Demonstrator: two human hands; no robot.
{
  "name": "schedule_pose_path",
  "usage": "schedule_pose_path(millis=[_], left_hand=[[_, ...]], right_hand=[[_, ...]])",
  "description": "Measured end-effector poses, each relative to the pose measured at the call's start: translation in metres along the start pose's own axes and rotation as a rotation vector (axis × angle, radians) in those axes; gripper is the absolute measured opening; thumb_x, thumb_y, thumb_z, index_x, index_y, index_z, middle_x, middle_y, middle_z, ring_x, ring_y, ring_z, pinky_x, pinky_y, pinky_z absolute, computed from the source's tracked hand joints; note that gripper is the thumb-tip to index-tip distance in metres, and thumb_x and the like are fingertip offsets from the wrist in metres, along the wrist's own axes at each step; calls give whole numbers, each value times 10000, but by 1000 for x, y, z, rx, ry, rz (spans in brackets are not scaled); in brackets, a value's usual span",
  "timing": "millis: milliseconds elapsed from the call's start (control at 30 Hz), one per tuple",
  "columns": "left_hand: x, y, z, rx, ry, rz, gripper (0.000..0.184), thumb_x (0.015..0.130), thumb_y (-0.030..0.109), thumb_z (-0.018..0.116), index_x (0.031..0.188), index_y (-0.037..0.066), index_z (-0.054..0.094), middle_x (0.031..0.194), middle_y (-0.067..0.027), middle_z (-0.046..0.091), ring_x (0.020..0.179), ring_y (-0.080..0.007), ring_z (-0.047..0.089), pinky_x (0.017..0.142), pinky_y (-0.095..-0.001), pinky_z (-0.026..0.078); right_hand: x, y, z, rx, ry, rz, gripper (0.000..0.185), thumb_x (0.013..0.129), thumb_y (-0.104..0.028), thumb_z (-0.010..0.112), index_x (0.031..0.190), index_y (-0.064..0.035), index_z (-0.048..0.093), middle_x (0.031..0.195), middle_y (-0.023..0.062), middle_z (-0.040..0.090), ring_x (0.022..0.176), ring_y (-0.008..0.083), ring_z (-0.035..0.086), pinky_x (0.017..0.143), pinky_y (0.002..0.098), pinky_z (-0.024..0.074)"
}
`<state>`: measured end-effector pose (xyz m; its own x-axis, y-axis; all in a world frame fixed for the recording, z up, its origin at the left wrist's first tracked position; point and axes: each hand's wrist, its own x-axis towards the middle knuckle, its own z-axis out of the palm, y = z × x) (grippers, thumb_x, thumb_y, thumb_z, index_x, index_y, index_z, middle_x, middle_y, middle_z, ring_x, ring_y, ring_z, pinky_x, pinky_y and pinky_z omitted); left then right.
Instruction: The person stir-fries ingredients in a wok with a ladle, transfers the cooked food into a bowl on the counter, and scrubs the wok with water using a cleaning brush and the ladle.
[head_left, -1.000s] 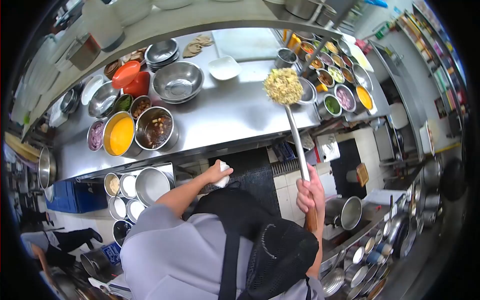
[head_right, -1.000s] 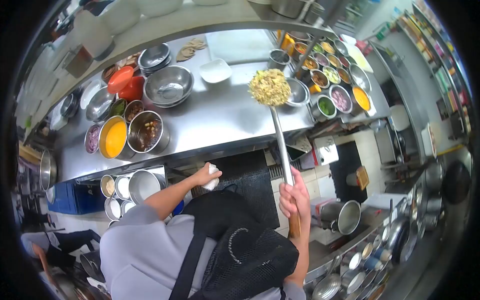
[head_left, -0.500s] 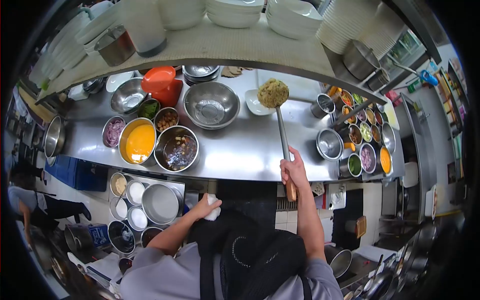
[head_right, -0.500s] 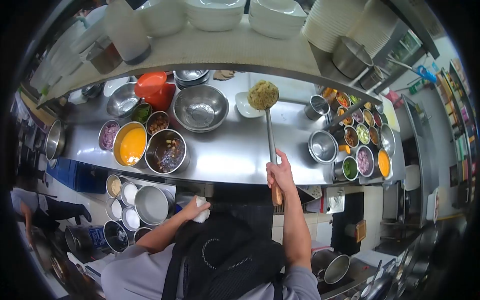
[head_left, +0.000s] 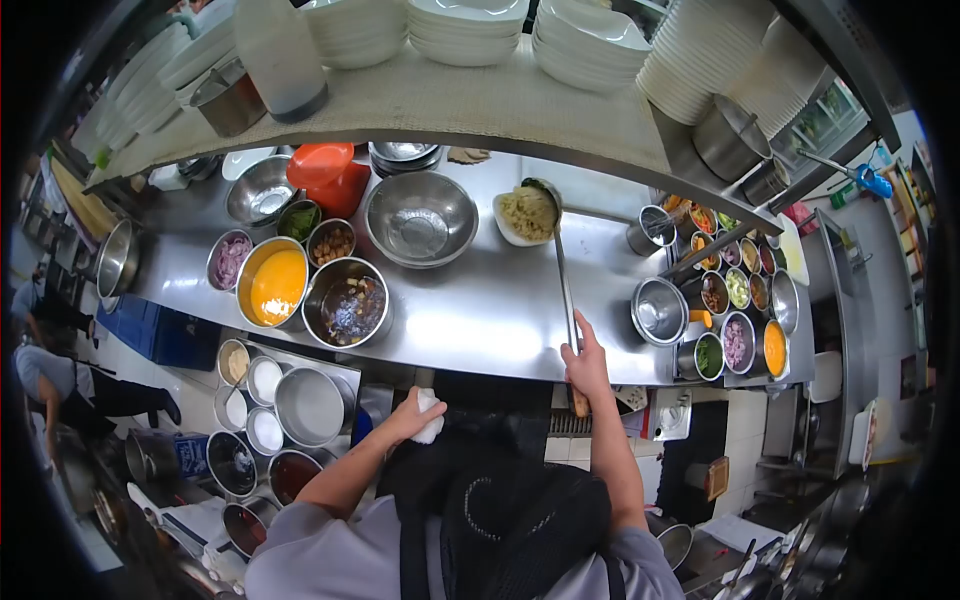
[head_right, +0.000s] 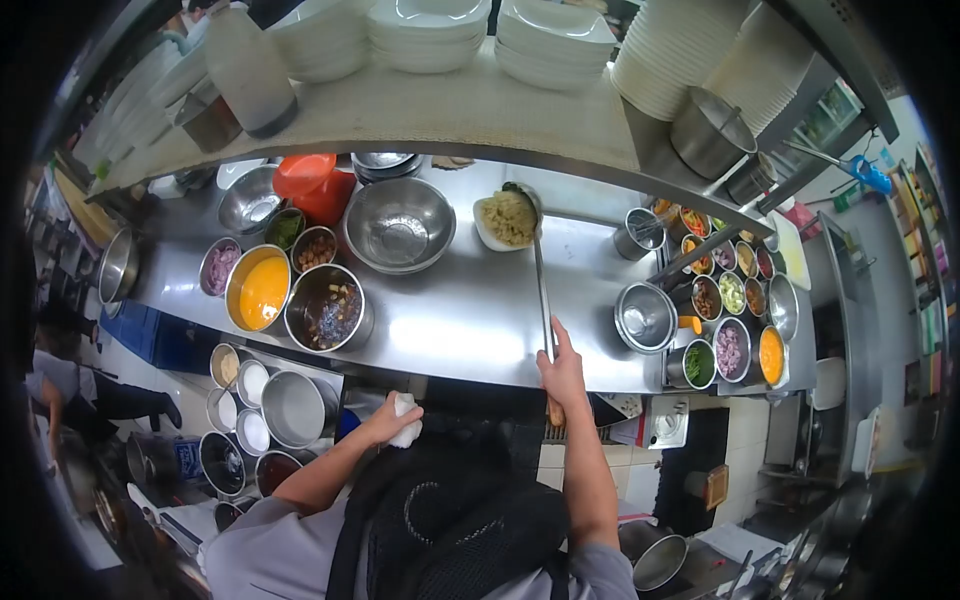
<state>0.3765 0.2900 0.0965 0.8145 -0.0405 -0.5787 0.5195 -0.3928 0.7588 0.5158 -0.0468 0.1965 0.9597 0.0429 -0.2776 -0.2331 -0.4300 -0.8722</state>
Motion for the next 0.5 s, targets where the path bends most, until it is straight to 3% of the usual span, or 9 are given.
schedule_pose_path(millis=[67, 133, 167, 233, 267, 333, 500], left_hand=[[-4, 11, 7, -17, 15, -8, 746, 850, 541, 701, 1224, -43, 425, 1104, -217, 609, 1028, -277, 620, 895, -388, 494], [-9, 19, 15, 7, 47, -19, 757, 849, 542, 697, 1239, -45, 421, 1119, -234, 610, 1046, -309, 622, 913, -398, 484], [-9, 17, 19, 13, 59, -20, 757, 849, 542, 697, 1239, -45, 421, 1119, -234, 610, 1046, -309, 622, 913, -398, 484], [-6, 11, 28, 76, 74, 54, 815, 827, 589, 689, 1245, -47, 399, 1132, -314, 616, 1071, -406, 637, 894, -436, 502], [-9, 18, 32, 101, 86, 37, 819, 828, 601, 678, 1248, -43, 397, 1134, -322, 612, 1079, -427, 629, 906, -444, 495], [-16, 30, 38, 102, 102, 12, 820, 827, 598, 680, 1252, -43, 397, 1135, -323, 613, 1082, -425, 628, 912, -444, 493], [-9, 11, 61, 99, 197, 16, 842, 804, 600, 699, 1250, -50, 405, 1125, -320, 620, 1065, -416, 637, 910, -442, 497]], right_hand=[[7, 16, -3, -112, 3, -43, 726, 858, -60, 593, 1519, -153, 307, 692, 145, 614, 528, 232, 628, 511, 363, 518], [19, 41, -1, -395, 178, -434, 776, 832, -47, 603, 1527, -207, 297, 808, 189, 657, 690, 326, 677, 630, 416, 549], [19, 43, -4, -385, 177, -442, 776, 832, -47, 603, 1527, -207, 297, 808, 189, 657, 690, 326, 677, 630, 416, 549], [18, 48, -9, -621, 164, -380, 774, 828, -37, 582, 1516, -283, 326, 968, 201, 656, 796, 410, 656, 677, 485, 526], [17, 47, -11, -613, 159, -390, 774, 828, -37, 582, 1516, -283, 326, 968, 201, 656, 796, 410, 656, 677, 485, 526], [15, 44, -15, -904, 89, -209, 819, 822, -23, 572, 1527, -324, 283, 953, 180, 619, 772, 378, 664, 686, 484, 538], [33, 77, -31, -945, 119, -362, 779, 834, -21, 520, 1522, -309, 294, 926, 155, 598, 748, 371, 659, 652, 476, 537]])
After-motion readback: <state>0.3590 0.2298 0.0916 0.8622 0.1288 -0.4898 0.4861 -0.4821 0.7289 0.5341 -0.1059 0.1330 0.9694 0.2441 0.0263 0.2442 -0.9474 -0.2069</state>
